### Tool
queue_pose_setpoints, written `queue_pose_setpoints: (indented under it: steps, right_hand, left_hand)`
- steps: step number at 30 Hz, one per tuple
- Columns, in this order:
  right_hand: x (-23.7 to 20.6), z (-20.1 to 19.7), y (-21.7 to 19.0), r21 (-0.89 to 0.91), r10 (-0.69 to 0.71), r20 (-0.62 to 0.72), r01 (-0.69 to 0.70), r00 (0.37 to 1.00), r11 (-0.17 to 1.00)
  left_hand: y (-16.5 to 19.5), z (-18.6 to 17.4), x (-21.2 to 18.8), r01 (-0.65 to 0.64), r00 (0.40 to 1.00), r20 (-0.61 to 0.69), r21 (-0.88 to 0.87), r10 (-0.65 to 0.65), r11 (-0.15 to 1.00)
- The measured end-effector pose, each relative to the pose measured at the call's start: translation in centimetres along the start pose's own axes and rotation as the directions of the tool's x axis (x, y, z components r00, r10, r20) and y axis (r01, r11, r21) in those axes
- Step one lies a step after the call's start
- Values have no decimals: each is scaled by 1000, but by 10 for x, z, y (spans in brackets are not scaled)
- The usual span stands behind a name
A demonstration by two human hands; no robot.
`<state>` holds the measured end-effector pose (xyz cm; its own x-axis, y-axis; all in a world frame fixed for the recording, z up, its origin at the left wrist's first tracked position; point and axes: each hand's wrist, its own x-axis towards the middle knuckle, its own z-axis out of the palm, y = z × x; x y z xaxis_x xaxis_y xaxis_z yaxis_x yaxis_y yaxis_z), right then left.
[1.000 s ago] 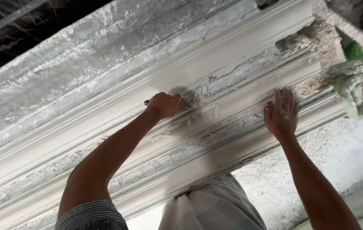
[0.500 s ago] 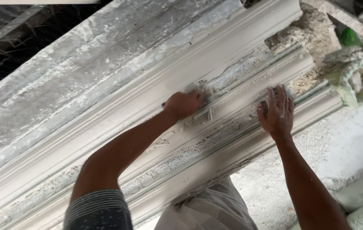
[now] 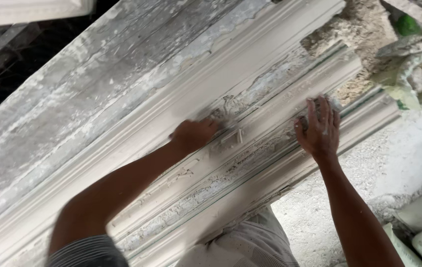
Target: The person uses a small knife to scrape dried plaster residue out of the grooves of long decorative molding pieces laid on a work surface, working along the profiles section by section. At one point they carry the knife across the yard and later brush loose debris from the moldings.
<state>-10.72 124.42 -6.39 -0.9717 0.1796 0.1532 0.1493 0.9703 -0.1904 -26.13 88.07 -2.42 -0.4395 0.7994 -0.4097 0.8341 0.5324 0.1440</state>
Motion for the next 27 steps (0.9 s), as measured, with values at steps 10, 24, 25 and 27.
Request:
queue_pose_setpoints:
  steps: [10,24,25,27]
  right_hand:
    - [5,0,6,30,48,27,-49,998,998]
    - [10,4,12,16,81,49,-82,996,997]
    - [9,3,13,10,87,64,-88,994,996]
    - [11,3,15,12,85,69,-86,994,996]
  left_hand:
    - [25,-33,116,-89,975,-203,2,87,996]
    - [96,-125,293,-103,918,-386,-25,86,994]
    - [96,-125,295,-108,915,-387,29,111,994]
    - [97,-129,302,-113,904,-397,138,159,984]
